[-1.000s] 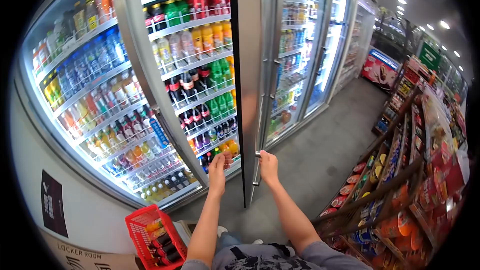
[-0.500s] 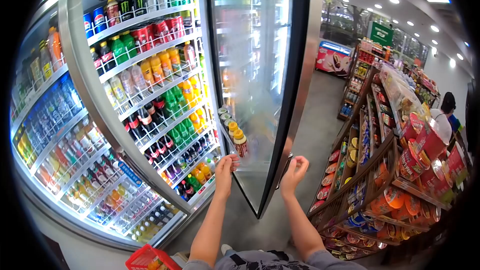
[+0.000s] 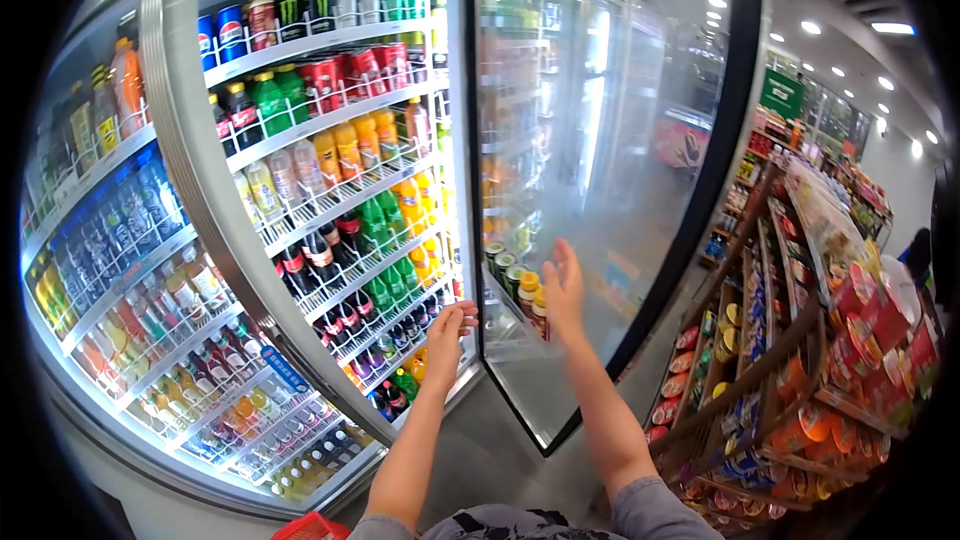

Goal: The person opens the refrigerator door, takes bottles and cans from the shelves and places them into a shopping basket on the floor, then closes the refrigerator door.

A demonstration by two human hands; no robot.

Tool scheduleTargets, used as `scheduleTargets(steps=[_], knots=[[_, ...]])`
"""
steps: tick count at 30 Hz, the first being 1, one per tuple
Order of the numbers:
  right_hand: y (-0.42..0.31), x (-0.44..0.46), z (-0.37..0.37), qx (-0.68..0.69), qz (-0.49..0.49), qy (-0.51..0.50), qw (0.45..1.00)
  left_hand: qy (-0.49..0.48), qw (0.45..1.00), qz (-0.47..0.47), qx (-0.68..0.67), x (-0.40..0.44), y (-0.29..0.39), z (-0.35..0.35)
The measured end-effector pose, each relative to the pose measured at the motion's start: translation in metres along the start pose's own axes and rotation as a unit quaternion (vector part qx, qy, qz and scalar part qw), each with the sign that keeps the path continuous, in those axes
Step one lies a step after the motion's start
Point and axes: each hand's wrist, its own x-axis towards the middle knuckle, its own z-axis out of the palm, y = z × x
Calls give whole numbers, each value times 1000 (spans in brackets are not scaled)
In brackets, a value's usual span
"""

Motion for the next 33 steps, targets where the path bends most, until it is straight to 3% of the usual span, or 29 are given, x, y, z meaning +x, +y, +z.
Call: scheduleTargets(steps=[2,4,7,18,33], knots=[[16,20,5,19,-18,0,1000,2,1000,2,-14,14,1,-12],[25,31,4,-77,0,72,994,2,1000,0,-7,26,2,-23],[25,29,11,-99,15,60,993,-1,1000,-4,-16,42,2,-27],[23,38,17,-99,17,91,991,-77,997,-13,-28,127,-29,27],[74,115,16,-83,76,216,970,13,1000,-11,-25,223,-67,12]])
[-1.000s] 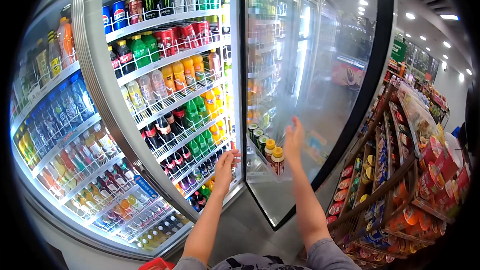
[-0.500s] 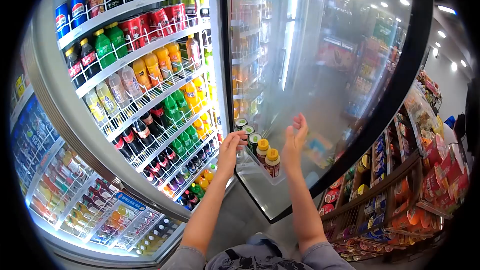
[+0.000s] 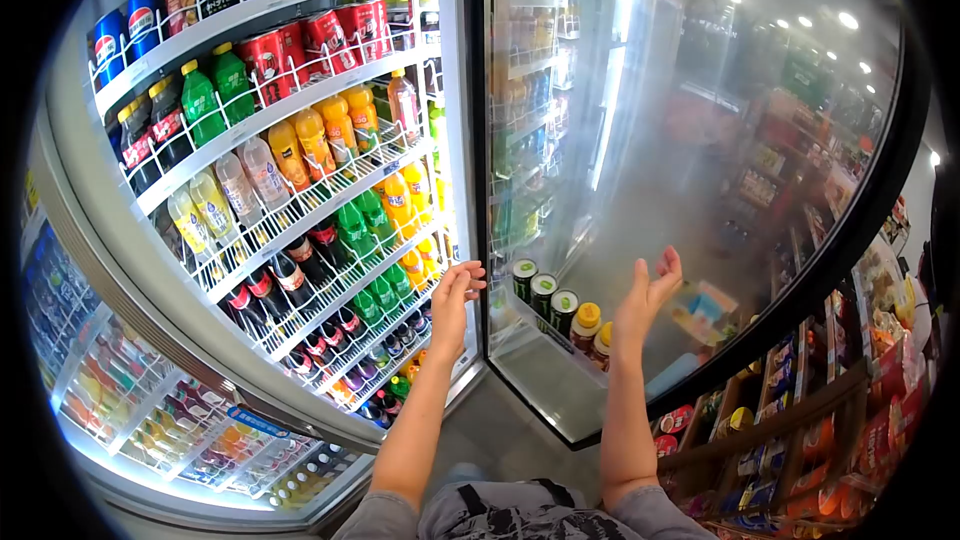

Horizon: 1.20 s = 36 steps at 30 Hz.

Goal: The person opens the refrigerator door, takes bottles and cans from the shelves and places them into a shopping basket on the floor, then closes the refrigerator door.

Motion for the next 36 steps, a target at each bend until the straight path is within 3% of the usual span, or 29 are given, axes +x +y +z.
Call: scheduleTargets(steps=[2,4,8,10,17,21,26,31,36], knots=[[3,-8,23,10,-3,6,1000,5,1000,-19,6,8,-6,-7],[2,-23,56,-5,-54,-81,995,8,999,-34,7,24,-8,-14],[37,-41,134,67,-39,-191,979,23,999,-40,8,67,-13,-42],[50,-52,171,86,25,-276,957,27,999,-39,19,87,-16,-62],[83,-100,286,122,116,-395,903,56,996,-66,21,133,-19,-131],[96,-119,335,162,160,-431,873,88,993,-68,40,151,-20,-158],[107,-135,382,169,138,-439,871,143,986,-63,65,167,-22,-186],[123,-141,421,210,279,-403,846,151,986,-64,39,196,-36,-197],[132,-133,457,195,231,-348,887,119,991,-56,25,235,-40,-192]])
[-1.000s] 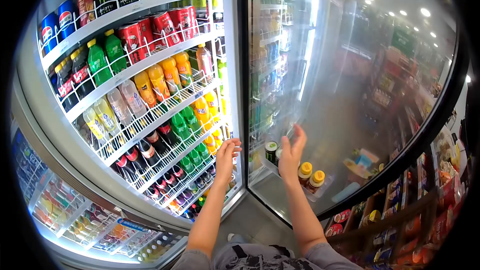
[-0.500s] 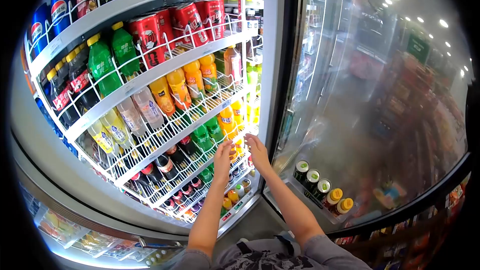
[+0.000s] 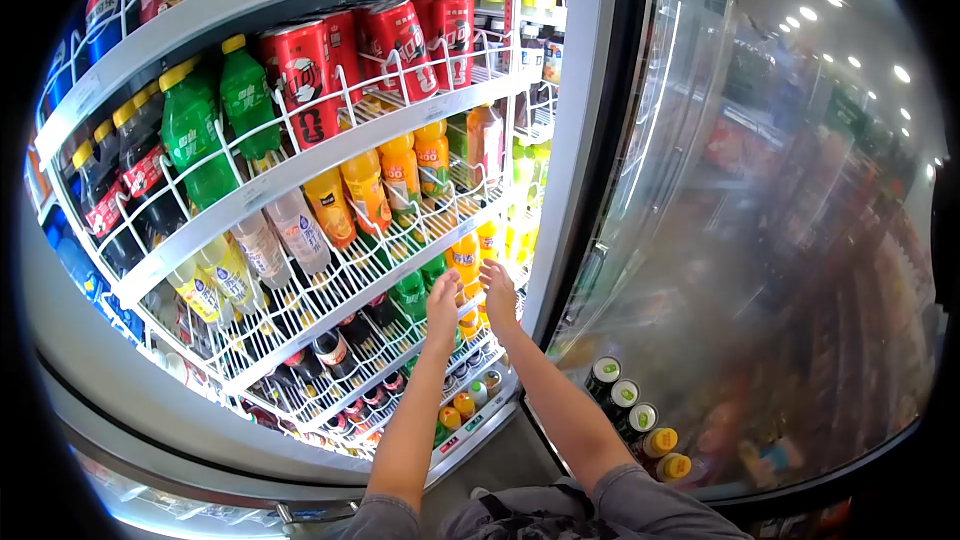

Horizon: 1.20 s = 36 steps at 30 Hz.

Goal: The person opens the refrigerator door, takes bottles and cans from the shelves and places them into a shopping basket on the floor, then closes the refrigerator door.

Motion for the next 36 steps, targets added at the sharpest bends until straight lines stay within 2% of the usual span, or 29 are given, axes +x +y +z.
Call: scheduleTargets(steps=[3,5,7,9,10,11,12,16,19,23,27,29,32,36], knots=[[-1,22,1,-21,10,-15,1000,-25,1000,-2,9,28,-6,3],[-2,32,2,-28,-4,-16,999,-8,998,36,49,52,-23,1],[-4,42,3,-114,1,-53,992,-20,999,22,30,59,-17,3],[-1,55,10,-133,-38,-58,989,-44,999,-25,-16,66,-14,1],[1,63,11,-201,-75,-68,974,-44,999,-24,-16,70,-16,0],[3,70,12,-268,-111,-79,954,-32,997,-60,-29,73,-17,-1],[-2,72,13,-262,-91,-105,955,-20,994,-95,-42,79,-22,-4],[-23,64,24,-349,-92,-94,928,-77,990,-117,-25,77,-26,-16],[-11,70,21,-382,-120,-118,909,-68,992,-101,-43,68,-33,-18],[-2,67,22,-320,-209,-114,917,-77,991,-91,-54,61,-35,-21],[-10,55,11,-318,-205,-127,917,-71,994,-82,-26,57,-40,-26],[-24,46,5,-344,-127,-167,915,-102,993,-56,30,47,-34,-25],[-20,41,-6,-333,-187,-208,900,-115,992,-43,8,30,-42,-23],[-16,20,-20,-323,-177,-198,908,-113,993,-28,24,20,-51,-23]])
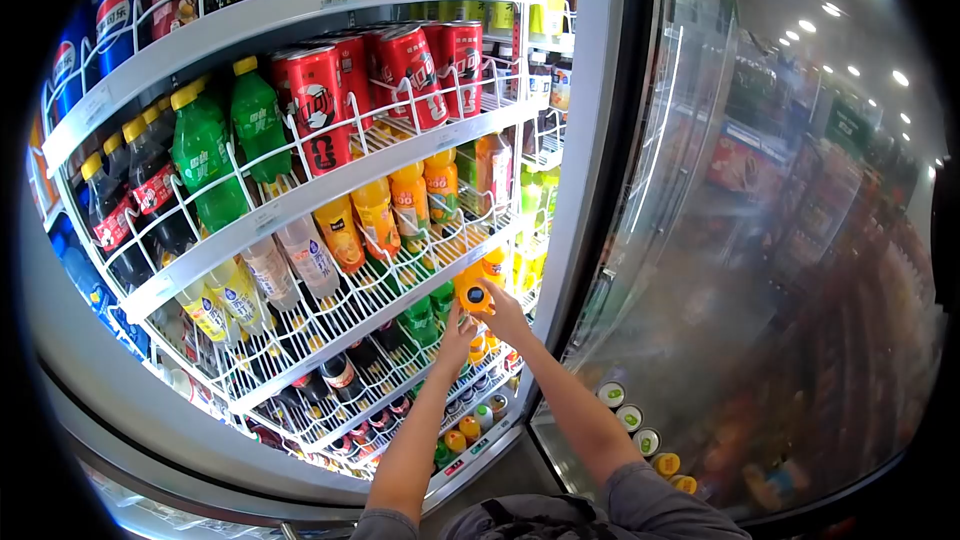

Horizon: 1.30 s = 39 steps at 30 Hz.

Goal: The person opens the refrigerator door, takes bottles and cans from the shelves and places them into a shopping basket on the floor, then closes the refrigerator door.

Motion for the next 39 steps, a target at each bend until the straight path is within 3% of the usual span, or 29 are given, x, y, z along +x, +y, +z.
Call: scheduleTargets(steps=[3,5,8,12,13,15,21,23,25,28,32,39], knots=[[-11,-12,-13,7,-5,25,1000,6,992,58,110,2,-11,4],[-22,-16,-23,-3,0,27,1000,-7,991,90,100,7,-20,6],[-45,-26,-41,19,-40,65,997,24,951,222,213,12,-34,8],[-52,-35,-58,48,-19,76,996,10,952,229,205,-13,-19,27],[-52,-39,-61,47,-20,79,996,-11,961,196,196,-21,-17,31],[-52,-44,-70,135,75,54,986,-32,968,165,187,-32,-8,40],[-52,-56,-78,152,123,76,978,-38,991,75,100,-56,-1,59],[-31,-60,-67,272,96,70,955,-56,992,48,101,-67,9,65],[-29,-72,-62,295,114,40,948,-39,998,40,43,-70,8,69],[-23,-99,-50,421,199,-57,883,-44,999,28,-9,-78,-5,67],[-24,-132,-39,414,160,-53,894,-67,997,-3,-38,-92,-15,59],[-23,-174,-36,410,179,12,894,-127,989,-52,-50,-123,-20,64]])
